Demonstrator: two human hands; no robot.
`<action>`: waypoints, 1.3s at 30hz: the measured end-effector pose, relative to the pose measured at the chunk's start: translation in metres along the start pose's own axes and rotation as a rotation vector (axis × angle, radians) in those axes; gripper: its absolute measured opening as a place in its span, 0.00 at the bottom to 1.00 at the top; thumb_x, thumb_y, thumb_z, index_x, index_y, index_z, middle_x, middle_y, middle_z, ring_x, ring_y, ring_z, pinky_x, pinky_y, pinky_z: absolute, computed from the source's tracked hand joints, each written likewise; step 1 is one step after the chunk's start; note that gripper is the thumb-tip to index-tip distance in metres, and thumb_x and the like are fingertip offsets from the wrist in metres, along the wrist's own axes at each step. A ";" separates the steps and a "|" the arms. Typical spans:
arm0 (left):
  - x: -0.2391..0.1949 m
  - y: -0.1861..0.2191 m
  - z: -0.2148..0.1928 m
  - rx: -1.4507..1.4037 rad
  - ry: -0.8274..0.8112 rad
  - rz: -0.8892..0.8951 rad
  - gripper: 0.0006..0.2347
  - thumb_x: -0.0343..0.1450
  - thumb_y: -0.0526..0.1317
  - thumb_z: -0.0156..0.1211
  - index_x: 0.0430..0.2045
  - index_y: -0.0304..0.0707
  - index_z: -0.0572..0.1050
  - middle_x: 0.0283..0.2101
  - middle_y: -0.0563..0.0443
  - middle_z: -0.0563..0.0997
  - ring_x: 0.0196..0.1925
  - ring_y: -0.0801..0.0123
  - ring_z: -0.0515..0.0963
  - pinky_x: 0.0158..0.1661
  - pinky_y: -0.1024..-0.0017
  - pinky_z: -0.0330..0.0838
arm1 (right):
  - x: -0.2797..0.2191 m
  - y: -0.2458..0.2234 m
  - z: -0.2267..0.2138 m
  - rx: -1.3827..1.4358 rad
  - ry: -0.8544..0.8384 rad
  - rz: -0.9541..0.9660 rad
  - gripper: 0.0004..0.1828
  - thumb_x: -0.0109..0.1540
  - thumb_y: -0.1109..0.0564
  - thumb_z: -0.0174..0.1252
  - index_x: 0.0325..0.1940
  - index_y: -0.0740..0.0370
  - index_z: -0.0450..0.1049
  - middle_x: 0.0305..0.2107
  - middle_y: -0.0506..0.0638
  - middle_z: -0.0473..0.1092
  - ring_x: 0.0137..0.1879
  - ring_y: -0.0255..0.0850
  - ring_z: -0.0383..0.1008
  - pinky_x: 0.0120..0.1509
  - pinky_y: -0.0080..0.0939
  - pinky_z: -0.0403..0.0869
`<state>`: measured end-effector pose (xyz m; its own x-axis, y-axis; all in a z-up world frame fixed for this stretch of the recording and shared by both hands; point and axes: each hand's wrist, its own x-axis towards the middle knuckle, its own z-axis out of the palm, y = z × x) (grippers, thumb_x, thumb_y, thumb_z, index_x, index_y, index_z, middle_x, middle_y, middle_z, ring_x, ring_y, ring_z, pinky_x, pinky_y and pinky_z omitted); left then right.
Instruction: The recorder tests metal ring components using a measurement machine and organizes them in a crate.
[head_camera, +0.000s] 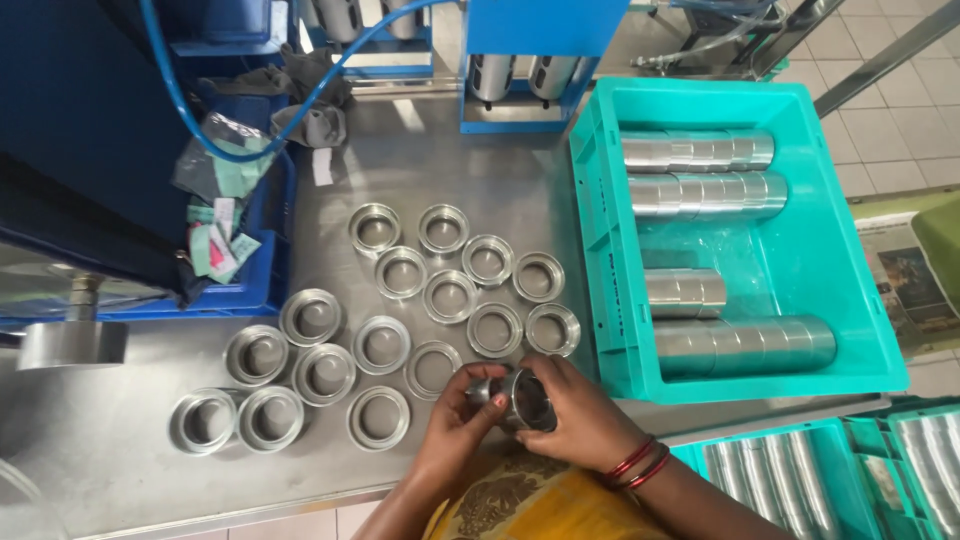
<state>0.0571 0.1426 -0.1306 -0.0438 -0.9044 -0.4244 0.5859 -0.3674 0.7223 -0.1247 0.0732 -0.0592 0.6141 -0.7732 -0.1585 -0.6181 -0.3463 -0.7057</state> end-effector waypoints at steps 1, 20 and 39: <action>-0.002 0.003 0.002 0.105 -0.012 0.015 0.16 0.69 0.29 0.62 0.51 0.38 0.71 0.40 0.48 0.81 0.41 0.72 0.81 0.43 0.72 0.76 | -0.002 -0.002 -0.004 -0.103 -0.028 0.070 0.44 0.45 0.50 0.75 0.61 0.58 0.64 0.51 0.60 0.68 0.55 0.61 0.74 0.54 0.54 0.76; -0.008 0.021 0.037 1.190 0.125 0.442 0.27 0.63 0.22 0.49 0.62 0.27 0.63 0.58 0.29 0.68 0.51 0.42 0.79 0.44 0.57 0.77 | -0.011 0.055 -0.160 -0.144 0.361 0.174 0.23 0.58 0.54 0.62 0.58 0.57 0.74 0.48 0.54 0.75 0.51 0.49 0.77 0.50 0.48 0.78; 0.016 0.052 0.072 1.523 0.214 0.548 0.17 0.56 0.32 0.60 0.40 0.40 0.81 0.38 0.48 0.78 0.39 0.51 0.78 0.44 0.55 0.71 | 0.024 0.192 -0.180 0.639 0.236 0.749 0.51 0.48 0.58 0.73 0.75 0.57 0.61 0.58 0.67 0.65 0.66 0.50 0.66 0.67 0.43 0.64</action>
<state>0.0281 0.0934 -0.0605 0.0712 -0.9943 0.0800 -0.8077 -0.0104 0.5895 -0.3168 -0.1078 -0.0736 0.0206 -0.7843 -0.6200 -0.3836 0.5665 -0.7294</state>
